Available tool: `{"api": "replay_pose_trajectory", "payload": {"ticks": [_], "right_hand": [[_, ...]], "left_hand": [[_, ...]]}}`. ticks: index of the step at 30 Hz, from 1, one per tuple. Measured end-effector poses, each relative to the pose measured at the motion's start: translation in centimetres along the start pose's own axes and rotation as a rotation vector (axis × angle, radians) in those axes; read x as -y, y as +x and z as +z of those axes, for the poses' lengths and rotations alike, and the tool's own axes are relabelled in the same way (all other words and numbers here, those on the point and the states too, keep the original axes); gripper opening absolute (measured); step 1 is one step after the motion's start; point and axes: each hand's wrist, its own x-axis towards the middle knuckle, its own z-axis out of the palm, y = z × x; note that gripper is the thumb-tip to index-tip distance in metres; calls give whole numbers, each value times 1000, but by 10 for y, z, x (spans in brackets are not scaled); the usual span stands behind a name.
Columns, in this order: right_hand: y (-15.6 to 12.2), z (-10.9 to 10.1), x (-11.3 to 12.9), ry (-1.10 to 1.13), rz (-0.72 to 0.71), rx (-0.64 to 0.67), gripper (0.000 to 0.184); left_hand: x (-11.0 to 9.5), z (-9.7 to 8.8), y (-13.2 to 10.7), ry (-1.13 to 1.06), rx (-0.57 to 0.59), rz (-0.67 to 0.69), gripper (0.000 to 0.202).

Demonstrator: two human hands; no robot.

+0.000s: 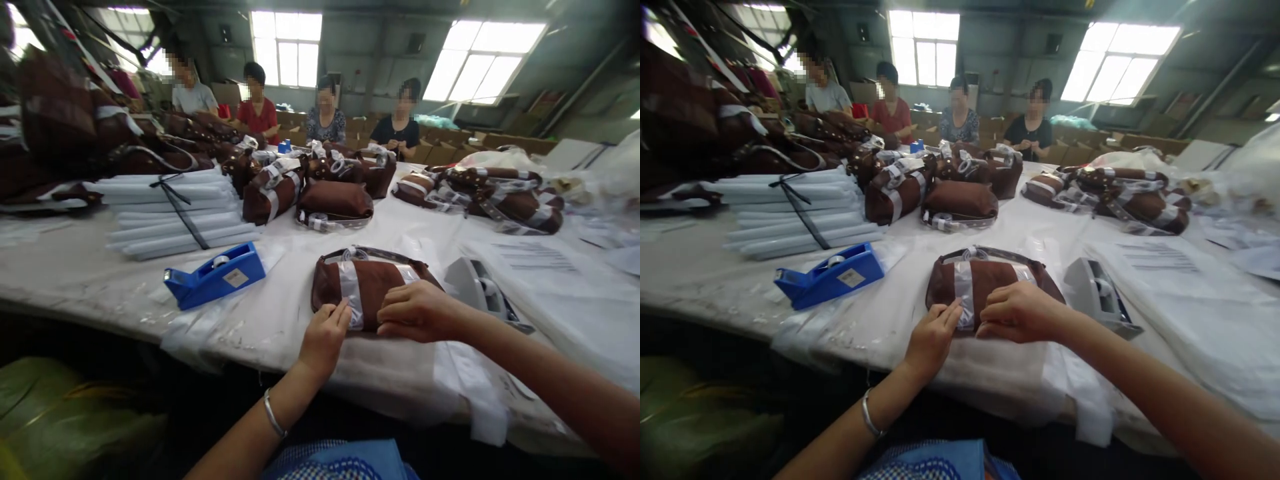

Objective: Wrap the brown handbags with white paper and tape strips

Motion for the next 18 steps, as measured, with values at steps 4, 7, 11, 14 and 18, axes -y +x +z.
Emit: {"api": "replay_pose_trajectory", "payload": {"ticks": [4, 7, 11, 14, 18], "right_hand": [[36, 3, -28, 42, 36, 133, 31], [62, 10, -51, -80, 32, 206, 29], [93, 14, -63, -307, 102, 331, 19], [110, 11, -58, -429, 132, 438, 18], [121, 13, -56, -476, 145, 469, 27]], "left_hand": [[-1, 2, 0, -28, -18, -9, 36], [-2, 3, 0, -18, -34, -12, 34], [-2, 3, 0, -4, -31, -8, 32], [-2, 4, -1, -2, -30, -12, 30], [-2, 6, -1, -11, -35, -4, 31]]}}
